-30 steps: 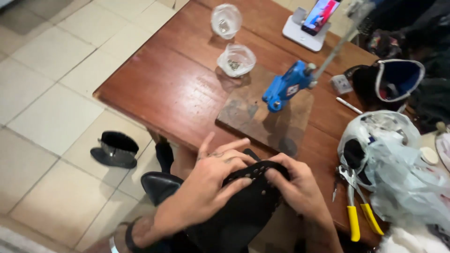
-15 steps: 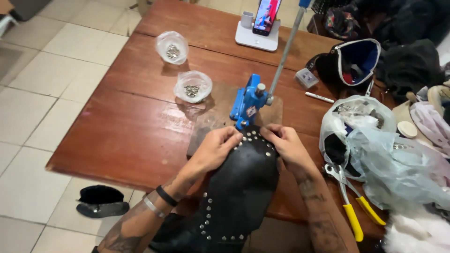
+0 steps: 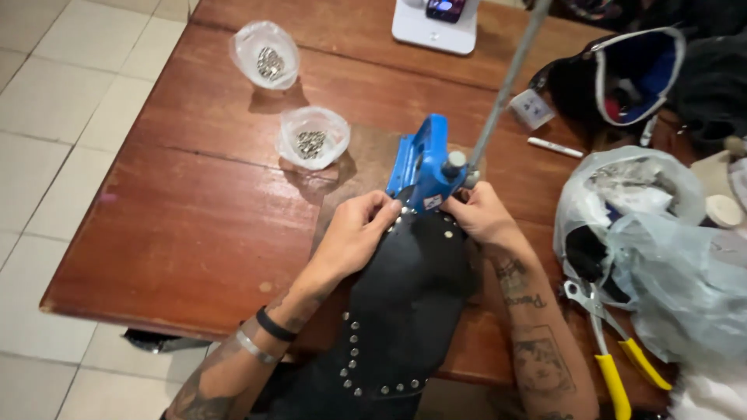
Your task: Applying metal studs to black leather boots using a hand press machine.
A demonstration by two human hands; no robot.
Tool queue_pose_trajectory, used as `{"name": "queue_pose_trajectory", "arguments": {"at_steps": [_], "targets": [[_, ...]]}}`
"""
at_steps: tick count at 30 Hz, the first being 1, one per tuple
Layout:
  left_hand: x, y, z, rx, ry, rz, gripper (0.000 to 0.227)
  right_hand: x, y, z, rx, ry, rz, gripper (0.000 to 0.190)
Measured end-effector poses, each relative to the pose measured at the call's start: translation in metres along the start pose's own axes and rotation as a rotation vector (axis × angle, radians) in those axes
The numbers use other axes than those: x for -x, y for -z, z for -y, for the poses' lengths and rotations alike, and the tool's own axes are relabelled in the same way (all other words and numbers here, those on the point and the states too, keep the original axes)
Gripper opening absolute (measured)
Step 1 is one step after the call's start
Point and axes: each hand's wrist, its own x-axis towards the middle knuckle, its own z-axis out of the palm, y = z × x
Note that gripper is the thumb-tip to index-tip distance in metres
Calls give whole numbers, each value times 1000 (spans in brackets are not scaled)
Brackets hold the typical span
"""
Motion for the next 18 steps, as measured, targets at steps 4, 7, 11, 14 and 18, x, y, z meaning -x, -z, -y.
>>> {"name": "queue_pose_trajectory", "arguments": {"at_steps": [4, 7, 11, 14, 18], "targets": [[4, -1, -23, -136, 8, -64, 29, 1, 1, -5, -94, -19, -9, 15], [10, -1, -39, -219, 61, -118, 27, -2, 8, -20, -40, -13, -17, 16], [17, 3, -48, -120, -344, -221, 39, -3, 10, -26, 2, 7, -2, 18], [13, 7, -45, -247, -426, -53, 38, -2, 10, -25, -15, 29, 30, 18], [3, 8, -33, -347, -486, 36, 33, -2, 2, -6, -18, 67, 34, 18]]}}
